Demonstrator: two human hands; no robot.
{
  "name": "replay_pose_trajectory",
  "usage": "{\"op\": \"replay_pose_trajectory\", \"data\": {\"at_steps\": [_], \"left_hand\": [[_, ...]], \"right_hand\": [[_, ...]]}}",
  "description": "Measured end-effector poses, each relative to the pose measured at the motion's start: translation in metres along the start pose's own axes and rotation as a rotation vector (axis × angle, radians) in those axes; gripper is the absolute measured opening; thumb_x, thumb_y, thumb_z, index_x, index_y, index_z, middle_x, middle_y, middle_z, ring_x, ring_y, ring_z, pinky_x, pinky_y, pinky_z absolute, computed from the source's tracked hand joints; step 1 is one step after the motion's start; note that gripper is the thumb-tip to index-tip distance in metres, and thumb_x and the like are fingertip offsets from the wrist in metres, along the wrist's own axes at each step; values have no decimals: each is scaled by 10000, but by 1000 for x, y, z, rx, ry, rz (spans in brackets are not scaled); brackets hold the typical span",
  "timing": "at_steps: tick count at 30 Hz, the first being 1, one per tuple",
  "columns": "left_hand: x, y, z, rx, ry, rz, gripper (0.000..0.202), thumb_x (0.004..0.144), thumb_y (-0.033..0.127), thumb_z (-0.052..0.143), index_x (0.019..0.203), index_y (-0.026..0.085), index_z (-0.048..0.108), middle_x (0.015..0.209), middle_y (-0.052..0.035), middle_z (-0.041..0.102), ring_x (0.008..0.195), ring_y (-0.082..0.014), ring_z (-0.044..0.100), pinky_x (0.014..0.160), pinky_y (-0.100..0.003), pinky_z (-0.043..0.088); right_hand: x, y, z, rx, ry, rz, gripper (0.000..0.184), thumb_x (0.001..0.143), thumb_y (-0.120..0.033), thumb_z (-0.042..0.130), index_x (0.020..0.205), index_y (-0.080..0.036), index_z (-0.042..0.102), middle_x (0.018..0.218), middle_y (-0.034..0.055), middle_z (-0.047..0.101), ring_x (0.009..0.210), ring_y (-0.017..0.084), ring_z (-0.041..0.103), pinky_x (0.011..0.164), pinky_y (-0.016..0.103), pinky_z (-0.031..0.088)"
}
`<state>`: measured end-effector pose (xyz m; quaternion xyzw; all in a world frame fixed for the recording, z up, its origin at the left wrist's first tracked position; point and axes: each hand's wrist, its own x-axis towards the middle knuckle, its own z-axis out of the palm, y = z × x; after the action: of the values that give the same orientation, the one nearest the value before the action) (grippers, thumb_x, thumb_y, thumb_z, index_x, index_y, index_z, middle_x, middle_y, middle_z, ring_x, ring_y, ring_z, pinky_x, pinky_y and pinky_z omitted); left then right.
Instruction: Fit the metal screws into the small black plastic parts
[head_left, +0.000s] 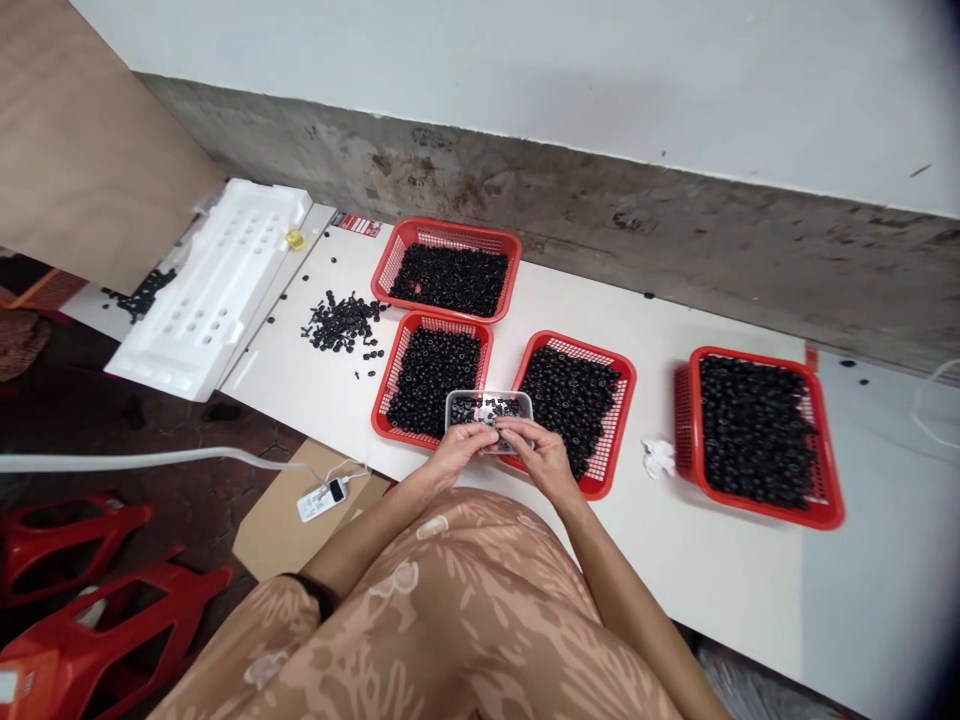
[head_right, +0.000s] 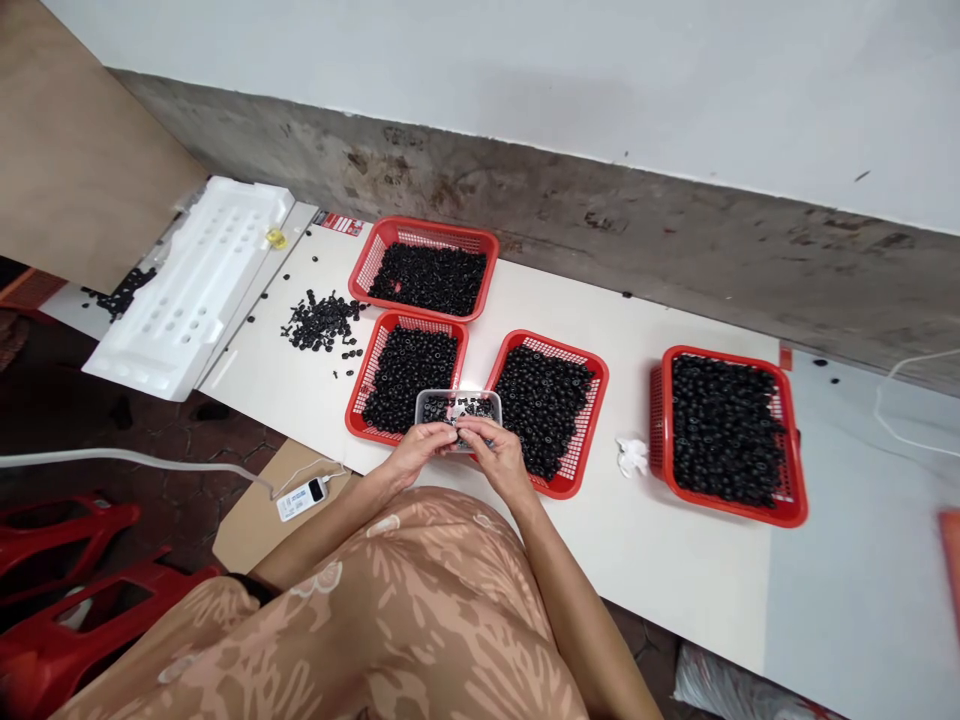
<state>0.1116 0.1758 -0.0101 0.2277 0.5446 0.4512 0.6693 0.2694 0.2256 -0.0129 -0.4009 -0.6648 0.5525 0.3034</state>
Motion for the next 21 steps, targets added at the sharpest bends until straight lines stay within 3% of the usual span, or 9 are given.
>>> {"op": "replay_pose_trajectory", "data": {"at_steps": [5, 9, 13, 18, 21], "left_hand": [[3, -6, 1, -36, 75, 51, 238, 681, 331, 694, 776, 113, 691, 742, -19, 626, 694, -109, 504, 708, -230, 367], [8, -13, -1, -1, 104, 88, 216, 704, 316, 668, 777, 114, 693, 775, -28, 652, 753, -129, 530, 783, -243, 377], [9, -15, -5, 5, 106, 77, 222, 700, 326, 677, 769, 116, 693, 771, -25, 656, 758, -132, 537, 797, -247, 379], [7, -16, -13, 12, -20, -28, 350, 704, 439, 686, 786, 98, 699, 734, -40, 650, 696, -132, 531, 744, -262, 392], [7, -20, -15, 85, -18, 13, 364, 698, 453, 693, 771, 97, 707, 758, -47, 663, 718, -141, 538, 768, -267, 386]], "right_hand": [[-5, -3, 3, -439, 16, -202, 397, 895, -427, 564, 1206, -180, 591, 1086, 96, 668, 905, 183, 634, 832, 320, 440], [-1, -2, 8, -778, 21, -410, 304, 935, -353, 521, 1136, -136, 593, 1056, 117, 677, 958, 198, 622, 866, 345, 345], [5, 2, 11, -877, -8, -478, 263, 943, -327, 497, 1078, -122, 590, 946, 98, 690, 847, 188, 625, 839, 346, 319], [6, 11, 13, -902, -22, -516, 266, 953, -301, 448, 1069, -102, 580, 862, 98, 681, 761, 177, 609, 843, 347, 340], [1, 19, 16, -901, -33, -562, 262, 965, -268, 418, 1093, -90, 561, 830, 96, 670, 744, 179, 607, 834, 346, 379]]}}
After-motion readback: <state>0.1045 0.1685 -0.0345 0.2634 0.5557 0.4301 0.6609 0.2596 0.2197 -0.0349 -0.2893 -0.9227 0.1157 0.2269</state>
